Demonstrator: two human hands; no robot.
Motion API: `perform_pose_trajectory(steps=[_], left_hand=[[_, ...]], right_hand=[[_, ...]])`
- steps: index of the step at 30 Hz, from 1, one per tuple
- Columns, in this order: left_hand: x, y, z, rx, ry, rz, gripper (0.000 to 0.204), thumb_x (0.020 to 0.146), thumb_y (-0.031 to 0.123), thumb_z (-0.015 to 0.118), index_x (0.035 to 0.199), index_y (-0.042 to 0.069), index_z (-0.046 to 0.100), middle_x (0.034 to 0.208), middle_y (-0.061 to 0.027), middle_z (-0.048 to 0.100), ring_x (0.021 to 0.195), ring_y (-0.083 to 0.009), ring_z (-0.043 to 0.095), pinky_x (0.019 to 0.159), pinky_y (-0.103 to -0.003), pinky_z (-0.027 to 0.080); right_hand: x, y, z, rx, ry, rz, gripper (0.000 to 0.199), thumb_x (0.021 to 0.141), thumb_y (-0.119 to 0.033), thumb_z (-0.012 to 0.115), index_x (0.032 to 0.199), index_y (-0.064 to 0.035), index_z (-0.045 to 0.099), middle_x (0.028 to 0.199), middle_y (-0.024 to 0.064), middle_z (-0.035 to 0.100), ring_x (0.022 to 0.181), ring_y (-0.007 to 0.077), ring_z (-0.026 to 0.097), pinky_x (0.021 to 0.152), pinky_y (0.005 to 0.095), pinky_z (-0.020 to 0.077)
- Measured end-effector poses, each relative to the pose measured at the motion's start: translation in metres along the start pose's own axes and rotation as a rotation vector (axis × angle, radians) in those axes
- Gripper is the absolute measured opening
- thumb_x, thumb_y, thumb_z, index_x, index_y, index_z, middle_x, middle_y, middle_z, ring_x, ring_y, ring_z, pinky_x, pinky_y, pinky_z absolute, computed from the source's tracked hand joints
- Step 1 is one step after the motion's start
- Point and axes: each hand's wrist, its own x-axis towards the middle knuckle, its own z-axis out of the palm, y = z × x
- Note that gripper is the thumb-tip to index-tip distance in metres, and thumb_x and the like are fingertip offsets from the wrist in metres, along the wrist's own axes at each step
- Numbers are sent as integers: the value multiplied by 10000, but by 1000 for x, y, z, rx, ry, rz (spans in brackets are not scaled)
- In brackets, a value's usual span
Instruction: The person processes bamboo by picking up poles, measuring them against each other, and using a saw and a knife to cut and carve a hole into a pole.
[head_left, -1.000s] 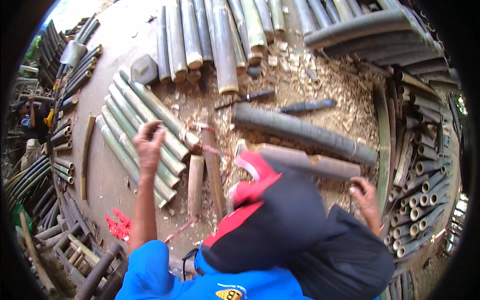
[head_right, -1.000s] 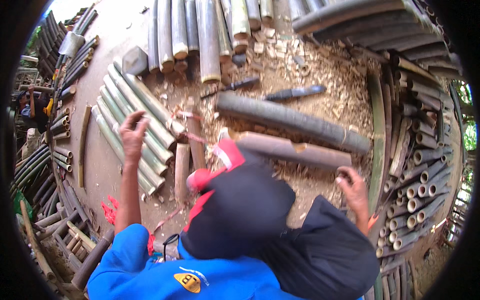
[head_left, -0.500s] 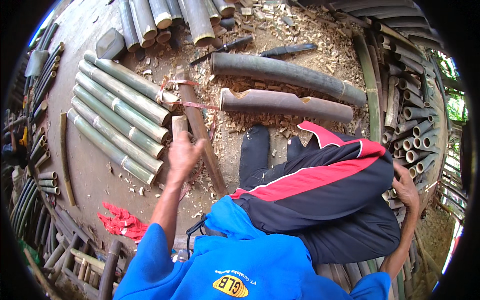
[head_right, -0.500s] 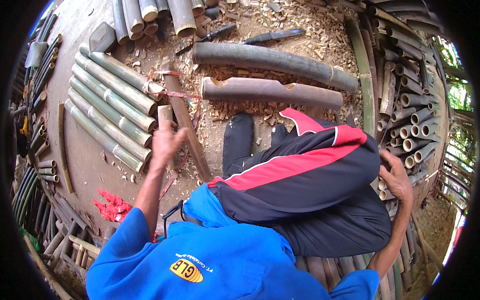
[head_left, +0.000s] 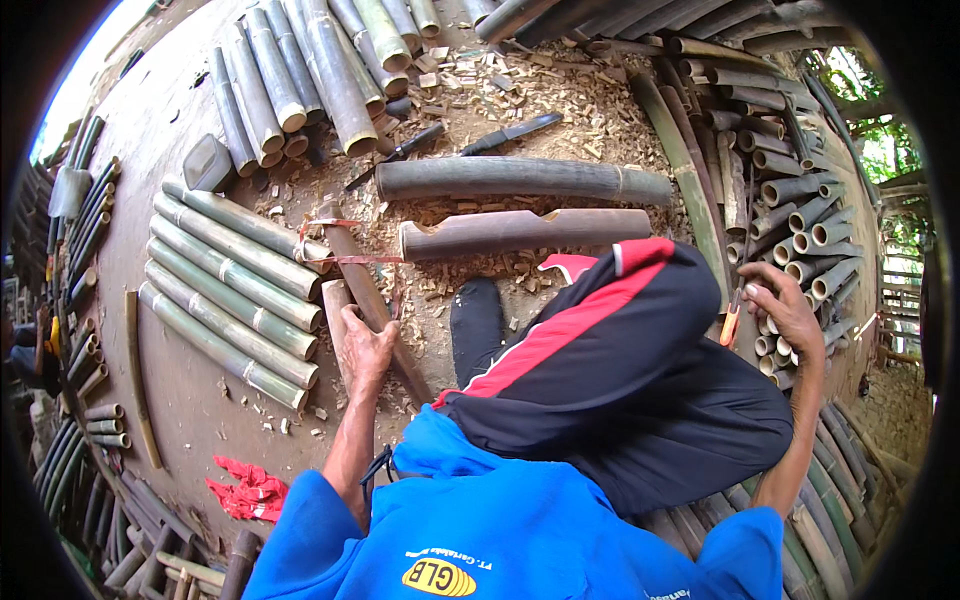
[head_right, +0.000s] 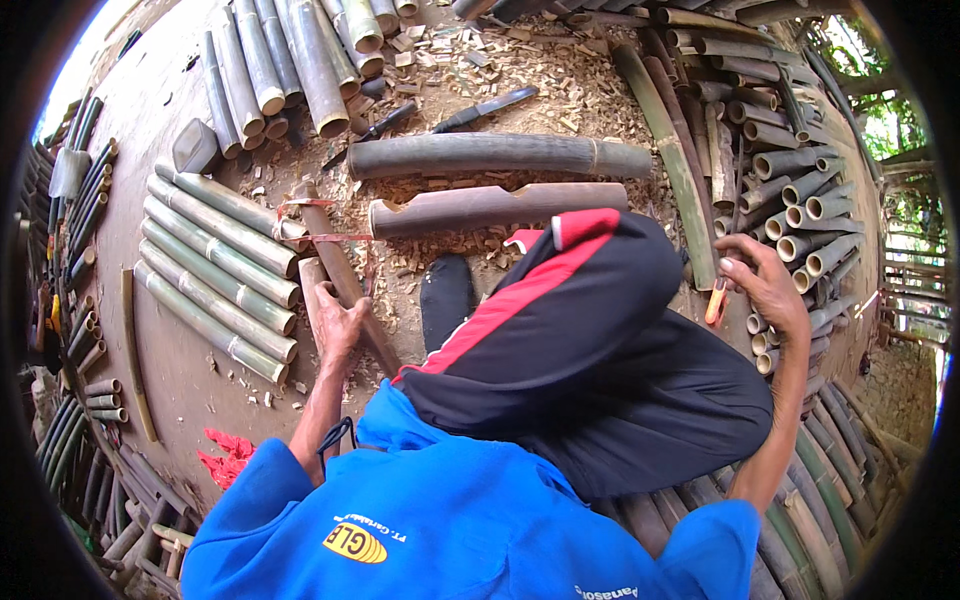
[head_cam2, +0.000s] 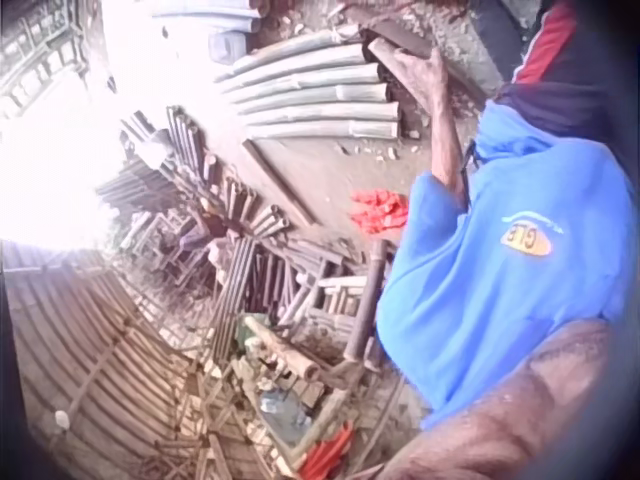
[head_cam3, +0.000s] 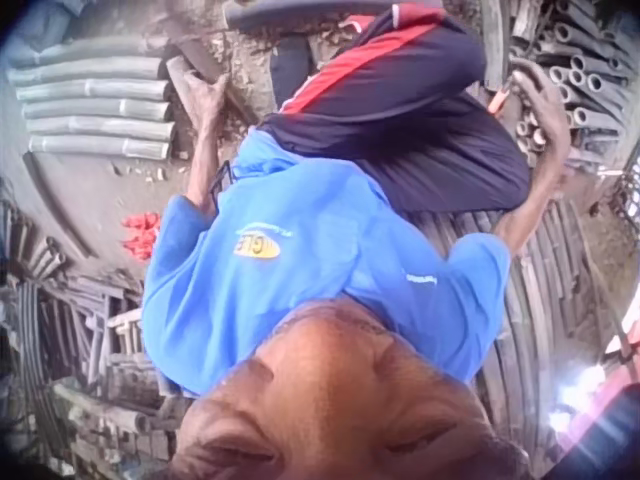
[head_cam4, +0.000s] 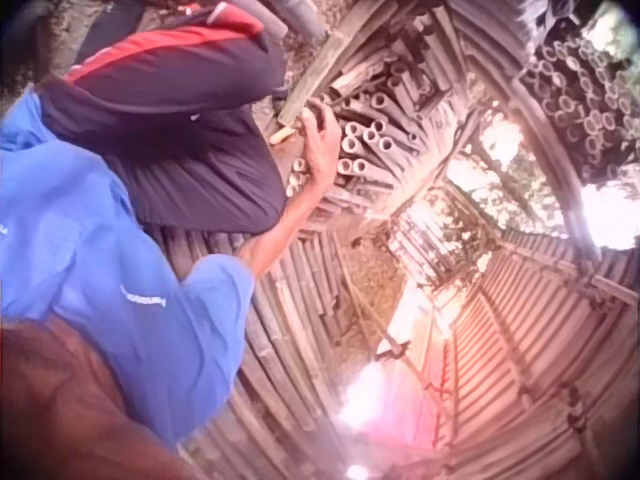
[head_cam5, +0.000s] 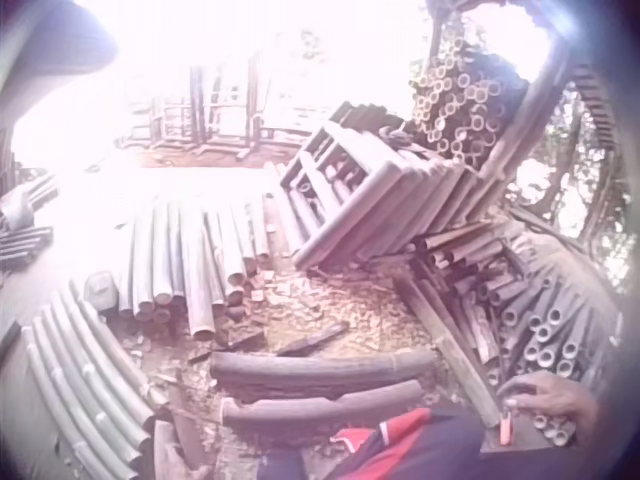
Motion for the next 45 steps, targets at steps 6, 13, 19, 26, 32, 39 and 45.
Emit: perform_pose_trajectory(steps=[6,13,19,26,32,39,45], left_hand=[[11,-17,33,35,154,75,803,744,167,787,1375,-5,322,1247,-345,561,1151,-521,583,994,-532,466],[27,-17,11,156,278,32,807,745,150,771,1390,-53,330,1216,-330,566,1107,-498,588,976,-516,473],[68,11,-60,183,349,-34,794,741,149,772,1382,-67,358,1195,-310,583,1079,-461,602,960,-490,485],[126,61,-125,162,475,34,779,735,148,774,1373,-84,391,1171,-288,603,1046,-419,619,940,-460,498],[160,90,-152,104,523,132,768,730,147,775,1365,-98,419,1151,-268,620,1018,-383,633,924,-434,509],[176,145,-134,26,465,378,690,726,188,775,1302,-100,529,1059,-192,673,919,-290,626,874,-396,508],[170,144,-108,78,384,450,742,733,153,730,1385,-64,452,1129,-226,647,995,-334,643,962,-414,487]], right_hand=[[50,80,36,19,-252,83,324,1010,-317,618,1198,-57,663,979,51,693,934,155,664,827,312,526],[-5,213,242,359,-604,411,447,998,-358,629,1306,-36,594,1179,125,637,1118,238,605,946,371,473],[-83,160,358,777,-630,602,567,987,-392,639,1399,-17,535,1349,188,589,1277,310,555,1048,422,428],[-101,144,376,450,-517,412,660,966,-439,659,1397,41,517,1370,275,576,1314,411,522,1091,450,398],[-78,112,379,472,-399,468,610,928,-472,707,1216,51,584,1285,268,613,1141,416,618,966,466,468],[-66,138,389,267,-634,418,989,738,-540,862,1438,-2,415,1379,263,556,1321,408,524,1084,468,419],[-60,112,373,299,-454,285,964,759,-480,863,1469,-12,409,1411,255,542,1340,391,517,1098,435,418]])
